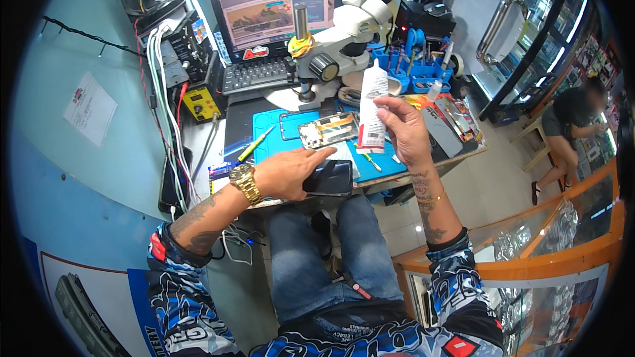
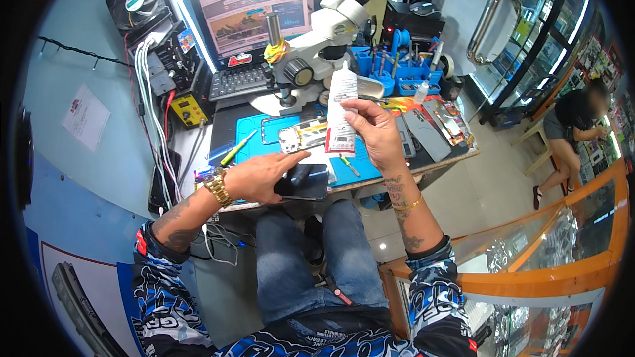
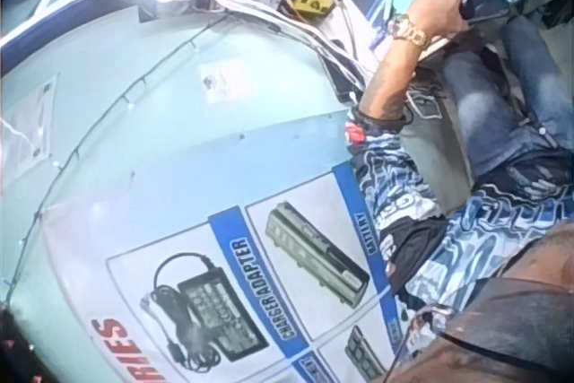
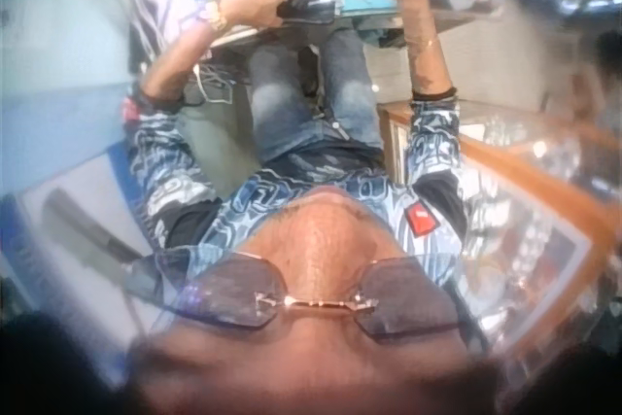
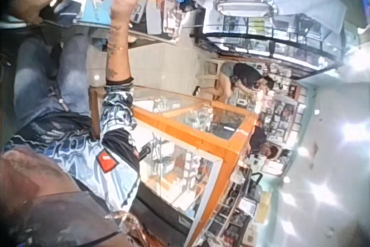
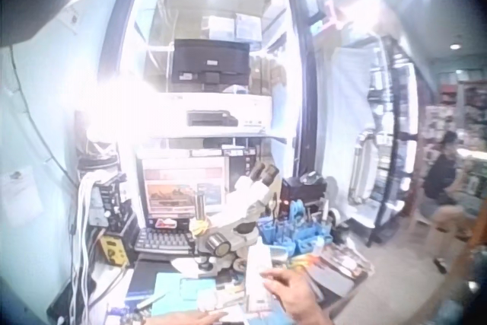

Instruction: The person uses a screwdriver to work on a disassembled smartphone, applies adhesive from a tube to a back cover, and handles internal components on a workbench.

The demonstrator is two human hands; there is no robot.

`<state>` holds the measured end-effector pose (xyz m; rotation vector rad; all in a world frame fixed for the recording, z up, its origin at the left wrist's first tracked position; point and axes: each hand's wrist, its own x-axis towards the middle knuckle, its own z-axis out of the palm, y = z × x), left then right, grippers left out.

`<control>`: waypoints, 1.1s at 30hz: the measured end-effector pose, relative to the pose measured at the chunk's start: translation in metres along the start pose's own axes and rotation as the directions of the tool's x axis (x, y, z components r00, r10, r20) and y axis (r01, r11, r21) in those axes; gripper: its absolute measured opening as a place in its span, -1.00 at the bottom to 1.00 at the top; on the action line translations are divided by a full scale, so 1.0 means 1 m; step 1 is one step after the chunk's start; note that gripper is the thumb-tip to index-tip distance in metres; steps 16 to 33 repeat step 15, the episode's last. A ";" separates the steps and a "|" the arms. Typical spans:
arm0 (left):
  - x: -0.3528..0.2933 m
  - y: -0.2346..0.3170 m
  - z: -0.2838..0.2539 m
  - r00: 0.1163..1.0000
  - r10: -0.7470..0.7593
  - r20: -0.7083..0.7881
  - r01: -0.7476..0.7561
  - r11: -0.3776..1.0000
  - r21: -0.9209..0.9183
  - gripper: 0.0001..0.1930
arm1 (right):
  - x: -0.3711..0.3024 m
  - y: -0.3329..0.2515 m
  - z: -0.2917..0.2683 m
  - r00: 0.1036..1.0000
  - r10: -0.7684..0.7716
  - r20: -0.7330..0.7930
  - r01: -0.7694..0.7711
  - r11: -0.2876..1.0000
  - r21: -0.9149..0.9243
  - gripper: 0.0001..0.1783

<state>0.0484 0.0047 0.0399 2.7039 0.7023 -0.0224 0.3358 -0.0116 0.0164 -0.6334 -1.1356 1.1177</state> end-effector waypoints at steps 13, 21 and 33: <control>0.012 0.003 -0.003 0.989 0.101 0.106 -0.113 0.987 0.112 0.08 | 0.083 0.048 -0.042 0.973 -0.226 -0.042 0.190 0.893 -0.408 -0.78; 0.012 0.000 -0.002 0.986 0.107 0.129 -0.121 0.987 0.105 0.10 | 0.079 0.053 -0.038 0.949 -0.311 -0.050 0.234 0.802 -0.549 -0.77; 0.012 0.000 -0.002 0.986 0.107 0.129 -0.121 0.987 0.105 0.10 | 0.079 0.053 -0.038 0.949 -0.311 -0.050 0.234 0.802 -0.549 -0.77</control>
